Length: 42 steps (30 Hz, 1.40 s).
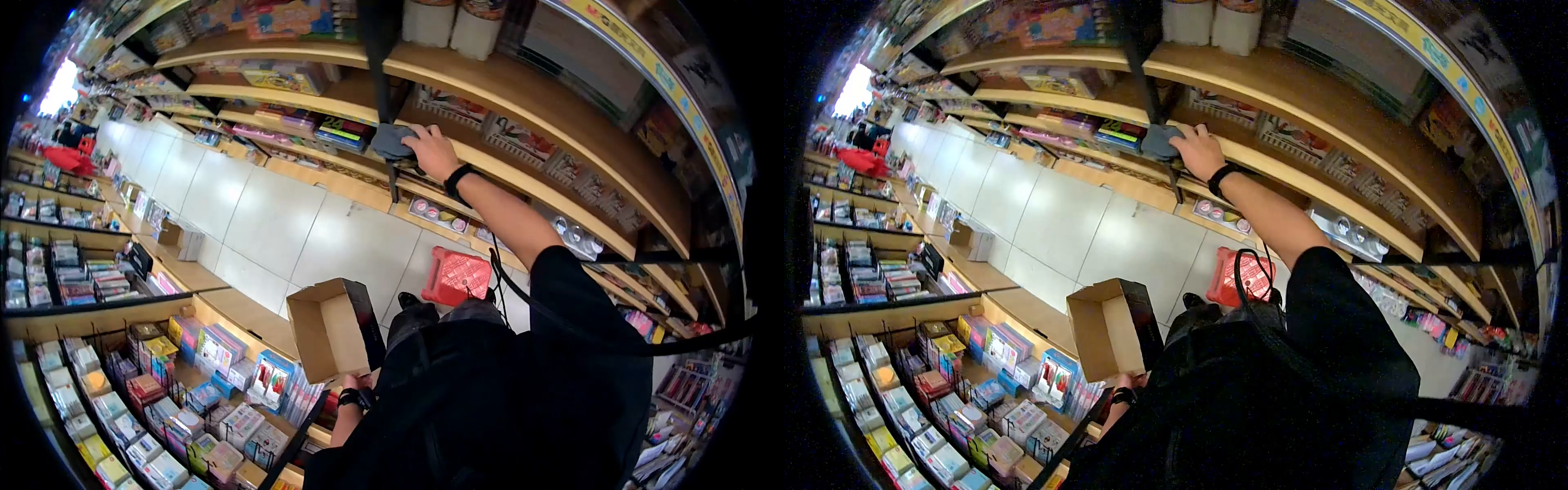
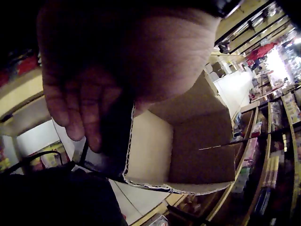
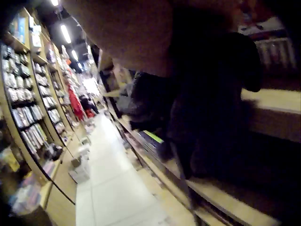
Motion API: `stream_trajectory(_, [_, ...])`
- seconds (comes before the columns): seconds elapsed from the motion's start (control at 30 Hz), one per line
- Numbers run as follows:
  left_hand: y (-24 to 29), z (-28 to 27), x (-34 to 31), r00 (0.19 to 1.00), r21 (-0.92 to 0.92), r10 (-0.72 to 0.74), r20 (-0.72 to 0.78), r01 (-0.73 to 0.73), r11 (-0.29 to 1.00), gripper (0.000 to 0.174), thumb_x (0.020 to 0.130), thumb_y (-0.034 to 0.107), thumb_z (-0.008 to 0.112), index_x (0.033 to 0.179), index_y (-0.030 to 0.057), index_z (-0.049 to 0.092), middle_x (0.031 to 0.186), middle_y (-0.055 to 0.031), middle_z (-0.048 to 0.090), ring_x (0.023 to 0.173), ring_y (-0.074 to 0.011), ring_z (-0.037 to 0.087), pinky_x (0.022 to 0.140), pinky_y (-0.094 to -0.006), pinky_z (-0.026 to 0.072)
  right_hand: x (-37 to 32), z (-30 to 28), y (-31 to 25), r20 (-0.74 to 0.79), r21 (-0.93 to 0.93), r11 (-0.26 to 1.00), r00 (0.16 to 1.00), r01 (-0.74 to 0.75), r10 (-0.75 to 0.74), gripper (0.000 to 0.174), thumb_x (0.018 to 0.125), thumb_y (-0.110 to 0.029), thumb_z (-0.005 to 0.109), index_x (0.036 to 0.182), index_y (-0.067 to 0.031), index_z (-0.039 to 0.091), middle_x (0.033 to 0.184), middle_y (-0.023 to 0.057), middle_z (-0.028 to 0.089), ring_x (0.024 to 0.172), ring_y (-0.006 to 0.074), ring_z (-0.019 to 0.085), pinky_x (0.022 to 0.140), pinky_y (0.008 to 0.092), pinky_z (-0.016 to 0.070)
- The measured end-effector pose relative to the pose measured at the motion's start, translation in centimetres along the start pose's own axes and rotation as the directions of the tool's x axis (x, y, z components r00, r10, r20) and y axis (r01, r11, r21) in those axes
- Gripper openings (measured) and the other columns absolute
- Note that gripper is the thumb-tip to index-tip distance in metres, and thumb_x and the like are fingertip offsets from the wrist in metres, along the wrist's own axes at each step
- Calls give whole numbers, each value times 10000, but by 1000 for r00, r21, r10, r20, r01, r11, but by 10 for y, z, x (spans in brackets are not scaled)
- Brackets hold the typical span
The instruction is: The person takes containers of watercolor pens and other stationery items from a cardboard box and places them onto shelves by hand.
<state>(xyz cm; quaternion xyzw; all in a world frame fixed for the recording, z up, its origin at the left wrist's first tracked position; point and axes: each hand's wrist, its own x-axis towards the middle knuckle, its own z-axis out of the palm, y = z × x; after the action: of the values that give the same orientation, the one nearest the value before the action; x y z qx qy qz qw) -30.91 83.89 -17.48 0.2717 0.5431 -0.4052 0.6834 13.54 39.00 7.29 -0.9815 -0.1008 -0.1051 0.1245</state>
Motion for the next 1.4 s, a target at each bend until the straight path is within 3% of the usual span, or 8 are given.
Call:
stream_trajectory(0.13, [-10, 44, -34, 929, 128, 186, -319, -152, 980, 344, 866, 246, 323, 1014, 15, 530, 915, -167, 599, 752, -290, 568, 652, -375, 473, -42, 4, 31, 89, -134, 991, 996, -16, 28, 224, 775, -98, 532, 967, -166, 626, 1192, 128, 452, 1077, 344, 408, 806, 462, 452])
stream_trajectory(0.7, [-8, 117, -7, 962, 450, 245, -120, -167, 877, 312, 835, 253, 376, 951, -2, 515, 793, -169, 590, 654, -292, 560, 572, -380, 460, -413, -129, 235, -222, -153, 777, 787, -611, 575, 202, 725, -71, 534, 888, -140, 631, 1216, 132, 438, 1082, 341, 436, 863, 425, 417])
stream_trajectory(0.8, [-23, 138, -2, 968, 549, 195, 160, -251, 797, 309, 830, 254, 385, 941, -5, 513, 771, -169, 589, 637, -293, 559, 558, -381, 458, -478, -155, 272, -276, -192, 693, 716, -695, 641, 206, 716, -56, 538, 888, -119, 630, 1214, 124, 437, 1067, 347, 438, 869, 416, 416])
stream_trajectory(0.9, [-41, 172, -9, 697, 272, -207, 687, 17, 962, 295, 793, 290, 424, 831, 17, 531, 709, -160, 577, 595, -268, 525, 551, -352, 435, -527, -169, 299, -376, -162, 618, 627, -770, 683, 223, 693, -37, 545, 887, -111, 630, 1187, 110, 441, 1036, 339, 444, 856, 394, 427])
stream_trajectory(1.0, [-55, 194, -15, 981, 369, 122, 152, -171, 913, 217, 772, 279, 459, 749, 76, 532, 717, -80, 613, 600, -219, 555, 549, -320, 472, -556, -181, 301, -401, 6, 653, 597, -757, 695, 317, 634, 46, 551, 903, -104, 629, 1170, 137, 447, 1030, 348, 446, 858, 408, 420])
stream_trajectory(1.27, [-76, 212, 2, 938, 257, -89, 335, 0, 967, 142, 763, 219, 487, 803, 96, 546, 759, -41, 617, 597, -199, 559, 520, -307, 463, -552, -246, 283, -741, 185, 752, 413, -633, 530, 453, 572, 109, 518, 950, -111, 639, 1124, 184, 452, 1040, 372, 444, 869, 419, 406])
stream_trajectory(1.33, [-98, 224, 4, 935, 245, 337, -107, -304, 921, 171, 774, 246, 477, 816, 94, 542, 741, -39, 610, 588, -207, 549, 519, -304, 453, -544, -258, 287, -763, 215, 759, 379, -615, 523, 452, 578, 107, 522, 952, -117, 640, 1132, 181, 448, 1045, 373, 442, 876, 417, 403])
stream_trajectory(1.4, [-108, 232, -9, 937, 239, 303, -176, -258, 936, 225, 792, 273, 472, 871, 76, 548, 790, -50, 621, 632, -205, 550, 556, -304, 458, -536, -263, 291, -778, 209, 766, 372, -608, 507, 457, 588, 105, 534, 971, -123, 635, 1126, 185, 447, 1051, 376, 438, 882, 416, 397])
